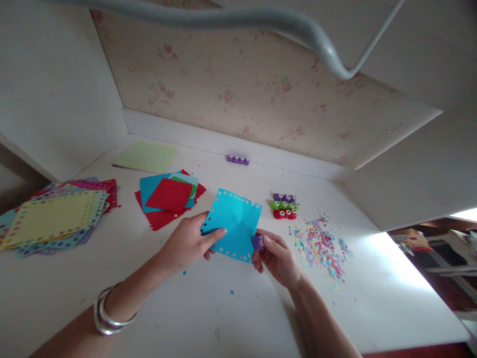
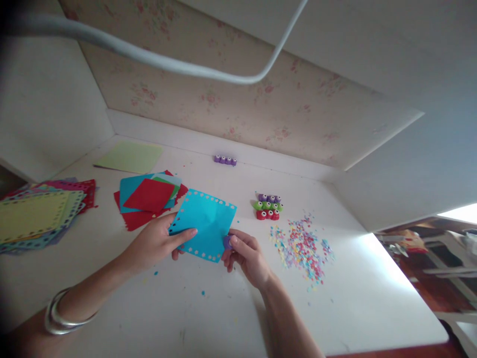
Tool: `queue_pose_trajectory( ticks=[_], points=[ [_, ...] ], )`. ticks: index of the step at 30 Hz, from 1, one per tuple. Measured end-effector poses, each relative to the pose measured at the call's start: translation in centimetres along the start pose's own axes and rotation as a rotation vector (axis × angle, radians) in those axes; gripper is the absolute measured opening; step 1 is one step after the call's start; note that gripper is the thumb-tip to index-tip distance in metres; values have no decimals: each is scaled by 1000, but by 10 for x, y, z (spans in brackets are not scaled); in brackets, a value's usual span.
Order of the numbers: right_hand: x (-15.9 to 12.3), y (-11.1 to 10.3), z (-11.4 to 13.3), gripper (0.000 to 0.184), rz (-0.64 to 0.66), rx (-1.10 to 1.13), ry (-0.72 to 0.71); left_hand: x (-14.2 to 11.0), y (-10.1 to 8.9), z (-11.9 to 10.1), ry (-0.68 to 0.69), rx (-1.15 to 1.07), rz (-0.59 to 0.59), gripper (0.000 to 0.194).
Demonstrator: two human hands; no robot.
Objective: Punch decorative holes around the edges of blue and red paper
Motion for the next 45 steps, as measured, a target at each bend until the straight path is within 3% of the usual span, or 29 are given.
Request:
queue_pose_trajectory(
  ticks=[5, 16, 25, 30, 45],
  points=[
    [1, 0, -3, 36, -118, -6, -70, 1, -1, 1, 1, -46, -18, 43],
    [2, 5, -7, 39, -27, -28, -53, -3, -2, -5, 17, -29, -152, 31],
    [6, 7, -13, 30, -28, -45, -55, -1, 5, 0, 41, -50, -113, 40],
    [6, 7, -9, 33, -47, -43, -123, -1, 5, 1, 36, -55, -127, 41],
    [3, 7, -6, 32, -4, -42, -152, 0, 8, 1, 43, -108, -118, 43]
  ],
)
Point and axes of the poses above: each hand's wrist, its own x-axis towards the middle knuckle, its own y-axis out of the palm, z = x × y, the point moved 2 cm from there along x, towards the middle knuckle, and after that the axes turned 14 degrees about z, right-handed, at the moved point
